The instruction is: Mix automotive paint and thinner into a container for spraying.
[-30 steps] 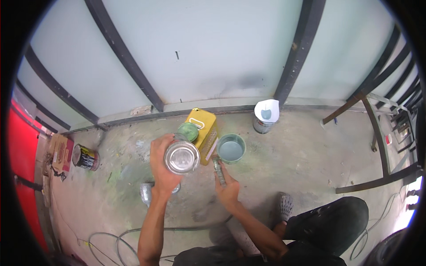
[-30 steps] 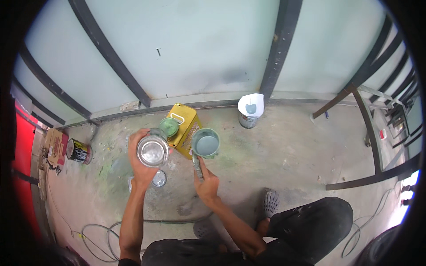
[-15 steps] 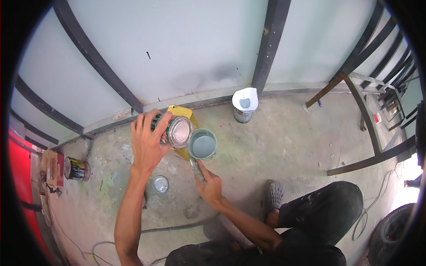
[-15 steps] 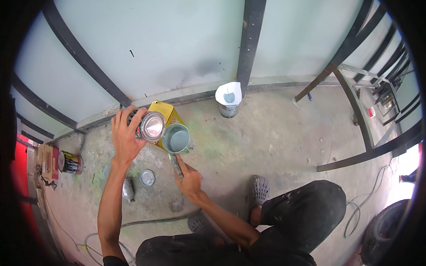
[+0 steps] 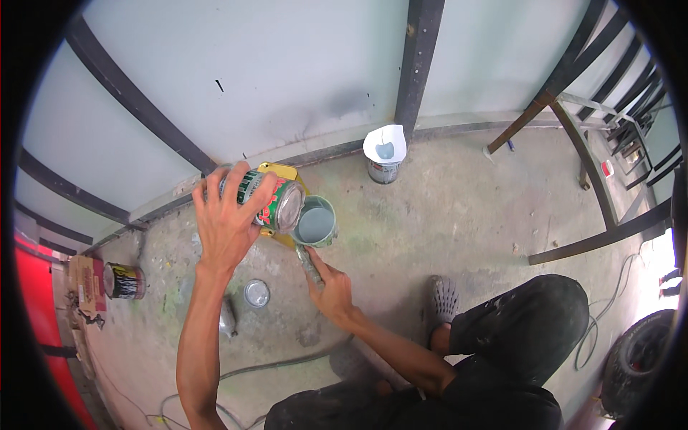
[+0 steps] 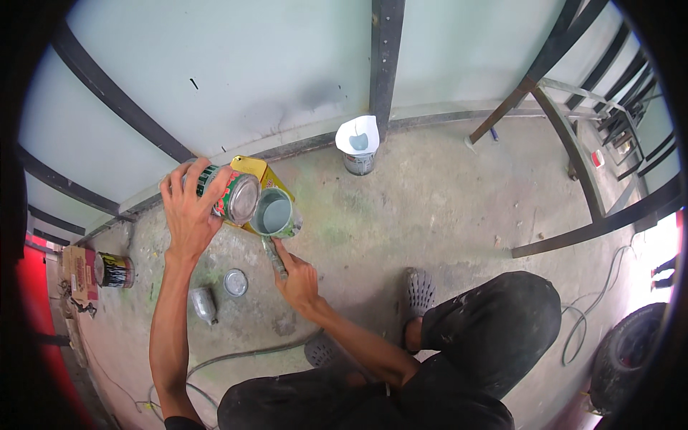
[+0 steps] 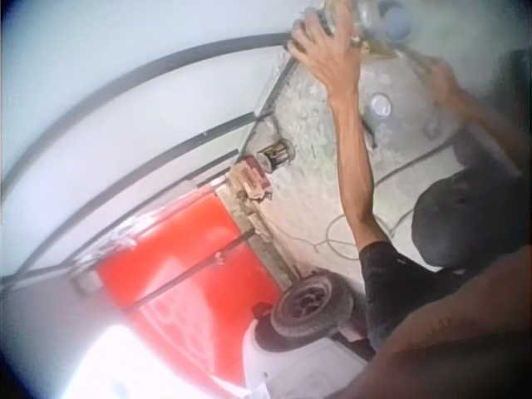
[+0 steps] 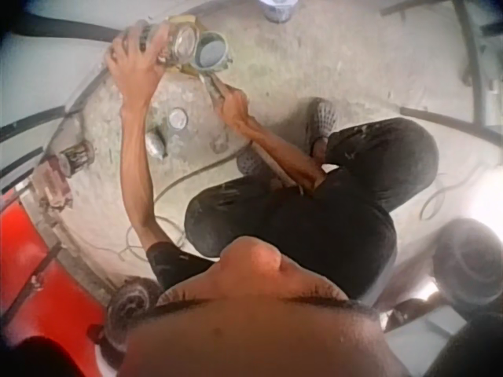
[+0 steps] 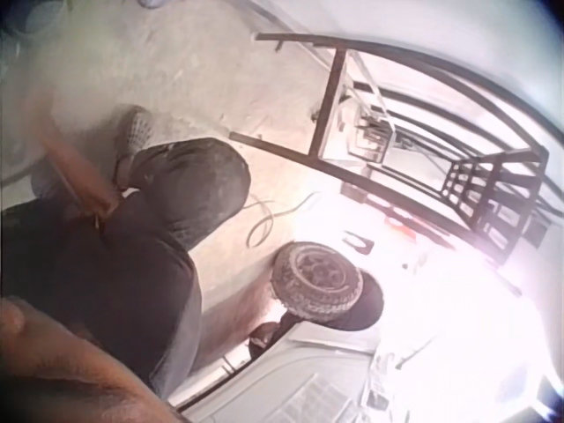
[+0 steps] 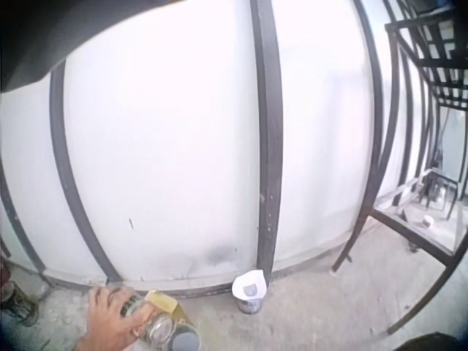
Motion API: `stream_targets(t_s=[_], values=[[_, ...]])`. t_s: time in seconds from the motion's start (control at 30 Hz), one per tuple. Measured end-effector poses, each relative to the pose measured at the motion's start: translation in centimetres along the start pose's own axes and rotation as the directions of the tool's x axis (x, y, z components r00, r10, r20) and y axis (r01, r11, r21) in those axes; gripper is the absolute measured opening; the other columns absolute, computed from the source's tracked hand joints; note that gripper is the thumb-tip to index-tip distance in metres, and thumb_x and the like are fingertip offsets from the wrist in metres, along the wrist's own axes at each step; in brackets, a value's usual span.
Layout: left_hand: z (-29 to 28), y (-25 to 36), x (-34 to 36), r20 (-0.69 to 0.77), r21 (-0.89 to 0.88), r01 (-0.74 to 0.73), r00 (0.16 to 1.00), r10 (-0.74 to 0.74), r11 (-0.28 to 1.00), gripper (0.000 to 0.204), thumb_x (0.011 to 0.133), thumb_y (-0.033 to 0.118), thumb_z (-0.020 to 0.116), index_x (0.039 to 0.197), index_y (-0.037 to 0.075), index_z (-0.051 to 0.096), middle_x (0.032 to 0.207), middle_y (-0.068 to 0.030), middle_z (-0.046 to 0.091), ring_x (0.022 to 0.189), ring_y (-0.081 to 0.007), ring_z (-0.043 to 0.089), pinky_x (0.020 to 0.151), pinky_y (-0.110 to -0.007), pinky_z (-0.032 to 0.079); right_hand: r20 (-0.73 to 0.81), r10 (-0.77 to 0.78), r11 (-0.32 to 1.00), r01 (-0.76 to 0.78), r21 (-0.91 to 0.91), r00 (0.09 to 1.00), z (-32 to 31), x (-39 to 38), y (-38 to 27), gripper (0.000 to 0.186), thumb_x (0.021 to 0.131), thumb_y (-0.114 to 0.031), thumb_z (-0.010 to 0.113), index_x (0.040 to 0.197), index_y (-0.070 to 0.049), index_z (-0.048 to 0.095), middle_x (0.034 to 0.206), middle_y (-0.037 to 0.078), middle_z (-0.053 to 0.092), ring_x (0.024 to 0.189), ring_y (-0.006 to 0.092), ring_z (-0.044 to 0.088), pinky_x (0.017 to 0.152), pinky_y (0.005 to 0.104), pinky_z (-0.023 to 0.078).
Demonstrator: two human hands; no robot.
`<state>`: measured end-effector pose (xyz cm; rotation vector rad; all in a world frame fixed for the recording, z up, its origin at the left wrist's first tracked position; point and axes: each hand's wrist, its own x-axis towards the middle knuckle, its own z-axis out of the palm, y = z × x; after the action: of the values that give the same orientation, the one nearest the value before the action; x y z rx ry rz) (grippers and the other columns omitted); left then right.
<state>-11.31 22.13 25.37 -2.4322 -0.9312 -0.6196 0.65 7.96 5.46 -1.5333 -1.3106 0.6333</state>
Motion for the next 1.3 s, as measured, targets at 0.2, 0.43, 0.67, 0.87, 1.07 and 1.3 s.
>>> stream_targets(t_s=[0.2, 0.43, 0.67, 0.87, 1.07, 1.3], values=[[-0.2, 0.2, 0.2, 0.006, -0.032, 0.015, 1.0, -0.014, 0.999, 0.084, 0.06, 0.002, 0.082, 0.136, 0.032, 0.064, 0.135, -0.0074, 0.059, 0.119, -0.0347, 0.055, 0.097, -0.052, 0.042, -0.002, 0.046, 0.999, -0.046, 0.014, 0.999, -0.2, 0.1, -0.4, 0.065, 0.091, -0.01, 0.072, 0.153, -0.019, 0.055, 0.105, 0.027, 0.074, 0.09, 0.0458, 0.072, 0.074, 0.0468, 0.058], [-0.9, 0.7, -0.1, -0.011, -0.247, 0.156, 0.986, -0.164, 0.956, 0.078, 0.062, 0.009, 0.086, 0.135, 0.012, 0.061, 0.129, -0.0131, 0.06, 0.116, -0.0367, 0.056, 0.1, -0.049, 0.042, -0.059, 0.047, 0.998, -0.045, 0.045, 0.997, -0.5, 0.5, -0.1, 0.056, 0.094, -0.012, 0.072, 0.149, -0.016, 0.06, 0.103, 0.027, 0.075, 0.088, 0.0438, 0.074, 0.073, 0.0439, 0.058], [-2.8, 2.6, -3.3, 0.186, -0.742, 0.474, 0.825, -0.533, 0.475, 0.075, 0.068, 0.009, 0.095, 0.132, 0.002, 0.057, 0.119, -0.0114, 0.067, 0.111, -0.0217, 0.067, 0.096, -0.038, 0.054, -0.167, -0.03, 0.999, 0.034, 0.024, 0.986, -0.6, 1.5, 2.2, 0.051, 0.097, -0.014, 0.071, 0.147, -0.013, 0.06, 0.095, 0.027, 0.074, 0.078, 0.0399, 0.074, 0.068, 0.043, 0.056], [-2.5, 5.3, -9.1, 0.298, -0.72, 0.571, 0.767, -0.568, 0.394, 0.079, 0.067, 0.008, 0.097, 0.133, 0.0, 0.054, 0.117, -0.009, 0.068, 0.104, -0.0179, 0.066, 0.095, -0.035, 0.055, -0.122, 0.156, 0.987, -0.15, 0.061, 0.98, -1.2, 3.1, 5.4, 0.047, 0.099, -0.016, 0.071, 0.144, -0.004, 0.062, 0.068, 0.024, 0.063, 0.053, 0.0262, 0.063, 0.055, 0.0431, 0.047], [0.9, 9.2, -16.4, 0.542, -0.755, 0.639, 0.478, -0.692, -0.15, 0.08, 0.067, 0.009, 0.098, 0.134, 0.001, 0.054, 0.116, -0.0075, 0.067, 0.108, -0.0171, 0.066, 0.096, -0.033, 0.054, -0.16, 0.186, 0.98, -0.171, 0.105, 0.97, 0.0, 4.0, 10.5, 0.041, 0.101, -0.015, 0.07, 0.138, 0.003, 0.065, 0.076, 0.014, 0.068, 0.067, 0.0105, 0.055, 0.062, 0.0366, 0.05], [3.7, 11.4, -21.6, 0.487, -0.645, 0.761, 0.335, -0.807, -0.074, 0.068, 0.072, 0.011, 0.095, 0.129, 0.004, 0.058, 0.114, -0.0072, 0.071, 0.106, -0.0177, 0.069, 0.097, -0.034, 0.054, -0.158, 0.228, 0.972, -0.215, 0.097, 0.961, 0.1, 4.4, 12.3, 0.033, 0.101, -0.015, 0.07, 0.124, 0.007, 0.069, 0.093, 0.021, 0.077, 0.081, 0.0185, 0.071, 0.071, 0.0388, 0.053]])
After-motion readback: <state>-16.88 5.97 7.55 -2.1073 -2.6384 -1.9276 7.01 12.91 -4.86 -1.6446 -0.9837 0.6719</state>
